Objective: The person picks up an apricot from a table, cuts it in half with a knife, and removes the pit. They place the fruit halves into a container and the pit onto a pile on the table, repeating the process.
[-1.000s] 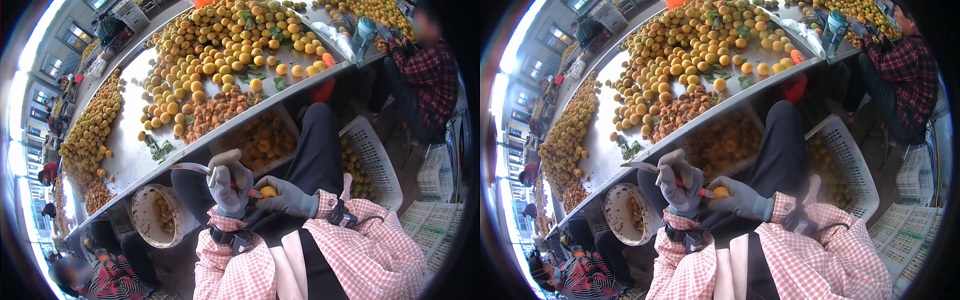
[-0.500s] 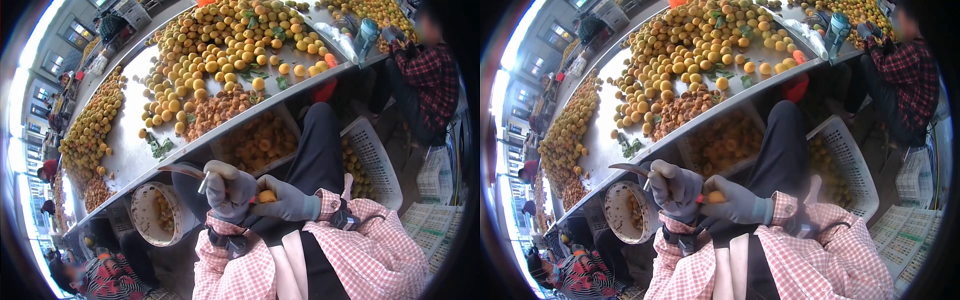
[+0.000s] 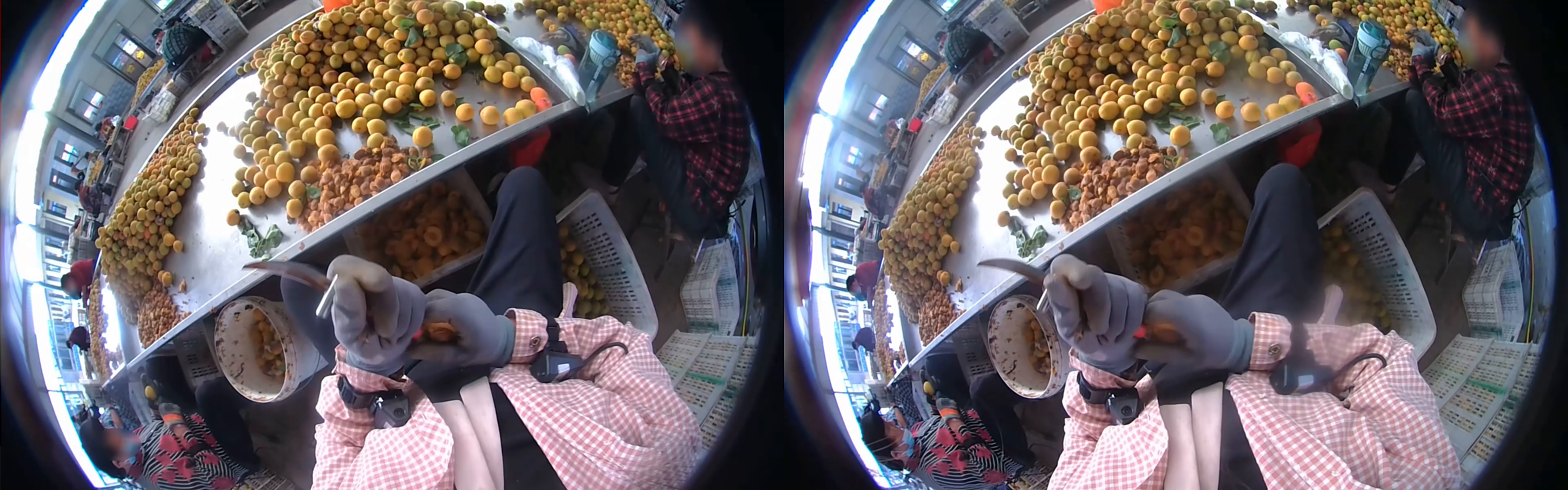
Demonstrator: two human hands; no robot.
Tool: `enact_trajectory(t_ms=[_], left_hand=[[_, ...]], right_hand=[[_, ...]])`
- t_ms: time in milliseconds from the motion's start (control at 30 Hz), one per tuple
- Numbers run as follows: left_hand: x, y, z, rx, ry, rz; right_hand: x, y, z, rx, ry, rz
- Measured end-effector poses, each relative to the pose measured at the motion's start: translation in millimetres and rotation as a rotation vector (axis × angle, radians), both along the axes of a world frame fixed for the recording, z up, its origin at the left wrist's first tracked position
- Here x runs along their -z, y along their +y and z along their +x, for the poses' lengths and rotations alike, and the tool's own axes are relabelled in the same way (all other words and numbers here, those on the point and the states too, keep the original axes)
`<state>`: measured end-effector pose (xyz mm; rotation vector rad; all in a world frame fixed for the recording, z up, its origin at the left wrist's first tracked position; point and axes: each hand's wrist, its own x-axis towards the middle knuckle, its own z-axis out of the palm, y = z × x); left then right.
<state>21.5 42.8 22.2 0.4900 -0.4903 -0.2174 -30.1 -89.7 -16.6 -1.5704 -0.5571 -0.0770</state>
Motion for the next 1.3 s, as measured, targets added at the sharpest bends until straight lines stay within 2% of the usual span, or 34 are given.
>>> enact_trajectory(t_ms=[33, 100, 167, 267, 333, 433, 567, 633, 667, 733, 767, 833, 900, 1000, 1133, 1200, 1300], left_hand=[[1, 1, 1, -0.001, -0.001, 0.0], [7, 5, 7, 0.011, 0.195, 0.052], [19, 4, 9, 0.0, 0.178, 0.078], [23, -1, 10, -0.234, 0.284, 0.344], [33, 0, 16, -0.27, 0.329, 0.364], [40, -1, 18, -0.279, 0.402, 0.331], [40, 3, 23, -0.32, 0.41, 0.304], [39, 12, 27, -0.337, 0.417, 0.279], [40, 17, 29, -0.347, 0.423, 0.263], [43, 26, 31, -0.344, 0.422, 0.232], [45, 30, 31, -0.344, 0.42, 0.229], [51, 39, 30, -0.324, 0.442, 0.212], [58, 45, 27, -0.33, 0.439, 0.215], [69, 52, 21, -0.347, 0.549, 0.231], [92, 62, 16, -0.33, 0.633, 0.261], [99, 64, 12, -0.309, 0.656, 0.247], [112, 68, 14, -0.252, 0.651, 0.211]], right_hand=[[-2, -1, 3, 0.028, -0.129, -0.108], [6, -1, 9, 0.063, -0.159, -0.139], [16, 0, 12, 0.099, -0.184, -0.17], [24, 2, 11, 0.154, -0.123, -0.222], [26, 7, 10, 0.053, 0.26, 0.079], [35, -1, 10, 0.026, 0.236, -0.075], [32, -4, 10, 0.053, 0.255, -0.096], [39, -5, 15, 0.057, 0.52, 0.154], [42, -8, 20, 0.055, 0.52, 0.151], [47, -16, 32, -0.08, 1.002, 0.474], [50, -14, 38, -0.08, 1.0, 0.472], [59, -4, 51, 0.16, 1.061, 0.577], [91, -3, 65, 0.117, 1.008, 0.62], [111, 0, 83, 0.261, 1.045, 0.716], [130, 6, 102, 0.4, 1.025, 0.586], [161, 2, 112, 0.632, 0.693, 0.034], [172, -9, 112, 0.725, 0.723, 0.128]])
